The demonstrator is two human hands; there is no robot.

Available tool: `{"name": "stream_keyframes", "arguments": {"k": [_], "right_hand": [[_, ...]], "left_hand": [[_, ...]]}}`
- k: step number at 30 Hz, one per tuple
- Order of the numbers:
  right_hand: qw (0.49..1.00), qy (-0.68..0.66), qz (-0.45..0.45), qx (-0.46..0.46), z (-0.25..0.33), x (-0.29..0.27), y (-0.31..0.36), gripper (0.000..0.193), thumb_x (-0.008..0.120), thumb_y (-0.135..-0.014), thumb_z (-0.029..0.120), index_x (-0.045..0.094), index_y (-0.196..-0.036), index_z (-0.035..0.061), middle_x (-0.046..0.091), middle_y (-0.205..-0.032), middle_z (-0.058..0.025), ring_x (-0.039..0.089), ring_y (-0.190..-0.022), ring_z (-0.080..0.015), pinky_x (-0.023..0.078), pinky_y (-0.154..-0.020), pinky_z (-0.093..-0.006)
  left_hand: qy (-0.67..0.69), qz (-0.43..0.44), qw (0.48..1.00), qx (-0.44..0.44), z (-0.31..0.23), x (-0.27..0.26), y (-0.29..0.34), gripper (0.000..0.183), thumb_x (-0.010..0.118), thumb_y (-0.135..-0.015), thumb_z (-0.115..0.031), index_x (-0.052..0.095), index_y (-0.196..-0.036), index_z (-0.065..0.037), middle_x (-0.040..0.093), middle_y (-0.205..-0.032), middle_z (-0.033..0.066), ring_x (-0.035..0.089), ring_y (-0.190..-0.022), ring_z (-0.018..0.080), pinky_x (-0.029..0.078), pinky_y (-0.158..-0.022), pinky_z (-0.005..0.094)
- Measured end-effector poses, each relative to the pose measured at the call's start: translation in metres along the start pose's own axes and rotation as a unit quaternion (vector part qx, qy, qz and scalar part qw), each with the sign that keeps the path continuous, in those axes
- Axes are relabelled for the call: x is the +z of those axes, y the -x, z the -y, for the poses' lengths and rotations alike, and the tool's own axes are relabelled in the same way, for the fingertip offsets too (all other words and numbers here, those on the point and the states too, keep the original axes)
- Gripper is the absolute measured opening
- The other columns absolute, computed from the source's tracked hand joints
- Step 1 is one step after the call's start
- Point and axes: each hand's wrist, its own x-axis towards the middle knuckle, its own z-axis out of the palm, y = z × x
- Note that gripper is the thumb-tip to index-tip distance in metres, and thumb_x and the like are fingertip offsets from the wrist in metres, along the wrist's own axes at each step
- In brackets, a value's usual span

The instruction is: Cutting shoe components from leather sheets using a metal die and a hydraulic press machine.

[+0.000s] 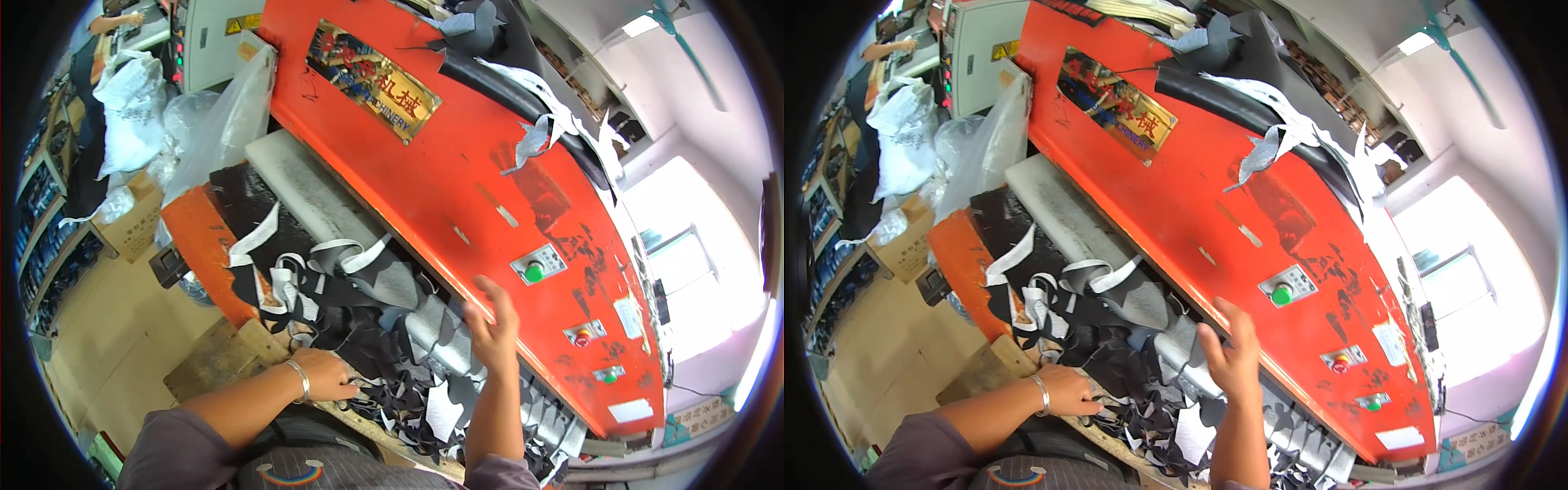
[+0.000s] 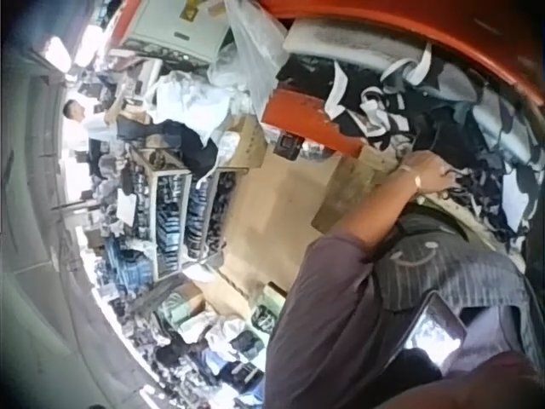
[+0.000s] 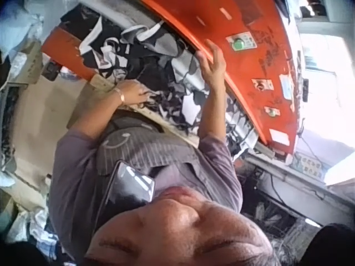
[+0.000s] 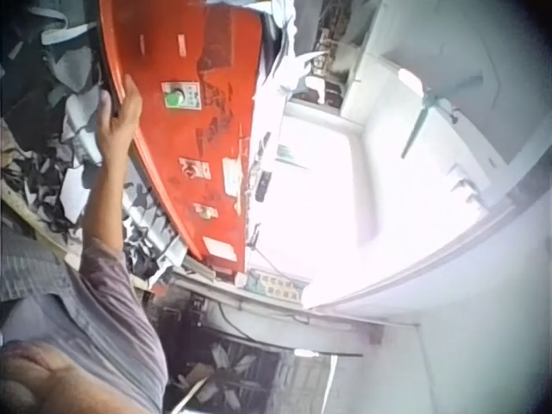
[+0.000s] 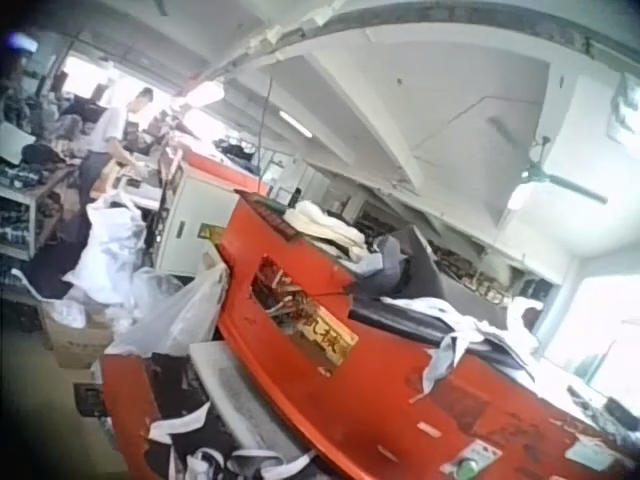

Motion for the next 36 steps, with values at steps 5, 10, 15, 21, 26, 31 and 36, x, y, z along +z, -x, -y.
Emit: {"name": "stream_keyframes", "arguments": {"k": [5, 10, 15, 21, 26, 31, 36], "right_hand": [[0.994, 0.066, 0.078, 0.045, -0.033, 0.053, 0.0, 0.056, 0.068, -0.084, 0.035, 0.054, -0.124, -0.0022, 0.056, -0.125, -0.0222, 0.052, -0.119, -0.0354, 0.041, -0.098, -0.0413], [0.95, 0.266, 0.091, 0.139, -0.038, 0.12, -0.022, 0.08, 0.061, -0.08, 0.06, 0.047, -0.132, 0.0007, 0.051, -0.132, -0.019, 0.048, -0.124, -0.0333, 0.033, -0.101, -0.0549], [0.906, 0.337, 0.098, 0.238, -0.051, 0.141, -0.009, 0.059, 0.059, -0.08, 0.054, 0.061, -0.108, 0.0027, 0.067, -0.104, -0.0162, 0.062, -0.103, -0.0309, 0.031, -0.096, -0.0598], [0.961, -0.097, -0.063, 0.253, 0.0, 0.113, 0.102, 0.024, 0.058, -0.085, 0.021, 0.06, -0.098, 0.0007, 0.064, -0.084, -0.0081, 0.057, -0.08, -0.0103, 0.043, -0.072, -0.0248], [0.824, -0.417, -0.282, 0.259, -0.003, 0.097, 0.193, 0.035, 0.052, -0.088, 0.016, 0.053, -0.119, -0.0006, 0.062, -0.096, -0.0062, 0.059, -0.083, -0.0136, 0.047, -0.074, -0.0271], [0.755, -0.442, -0.401, 0.273, 0.005, 0.068, 0.278, 0.037, 0.051, -0.086, 0.02, 0.053, -0.114, -0.003, 0.063, -0.098, -0.0124, 0.063, -0.083, -0.0202, 0.052, -0.075, -0.0329], [0.77, -0.431, -0.384, 0.273, 0.001, 0.071, 0.329, 0.048, 0.049, -0.087, 0.023, 0.044, -0.127, -0.0028, 0.061, -0.109, -0.0172, 0.062, -0.099, -0.0249, 0.051, -0.086, -0.0386]], "left_hand": [[-0.041, 0.036, 0.998, 0.029, 0.018, 0.02, -0.002, 0.048, 0.048, -0.084, -0.058, 0.075, -0.09, -0.02, 0.07, -0.088, 0.0133, 0.066, -0.087, 0.0334, 0.051, -0.075, 0.0446], [0.024, 0.112, 0.974, 0.198, 0.069, 0.039, -0.013, 0.043, 0.053, -0.091, -0.049, 0.07, -0.108, -0.014, 0.07, -0.1, 0.0092, 0.068, -0.087, 0.0257, 0.051, -0.082, 0.0381], [0.265, 0.005, 0.946, 0.186, 0.062, -0.012, -0.023, 0.032, 0.059, -0.094, -0.034, 0.066, -0.111, -0.007, 0.069, -0.093, 0.0021, 0.061, -0.085, 0.0081, 0.05, -0.077, 0.027], [0.268, -0.229, 0.915, 0.196, 0.067, -0.026, -0.12, 0.056, 0.068, -0.085, -0.036, 0.052, -0.126, 0.0, 0.061, -0.115, 0.0154, 0.062, -0.096, 0.0174, 0.051, -0.082, 0.0307], [0.151, -0.297, 0.926, 0.177, 0.012, -0.036, -0.184, 0.088, 0.073, -0.074, -0.048, 0.04, -0.135, 0.006, 0.046, -0.135, 0.0271, 0.041, -0.129, 0.0364, 0.033, -0.108, 0.0389], [0.257, 0.004, 0.916, 0.308, -0.045, 0.038, -0.173, 0.098, 0.069, -0.08, -0.054, 0.026, -0.142, 0.007, 0.045, -0.135, 0.0284, 0.043, -0.129, 0.0306, 0.037, -0.104, 0.039], [0.466, 0.246, 0.81, 0.258, -0.087, 0.176, -0.136, 0.085, 0.072, -0.082, -0.044, 0.026, -0.141, -0.003, 0.055, -0.12, 0.0121, 0.06, -0.099, 0.0198, 0.05, -0.084, 0.0371]]}}
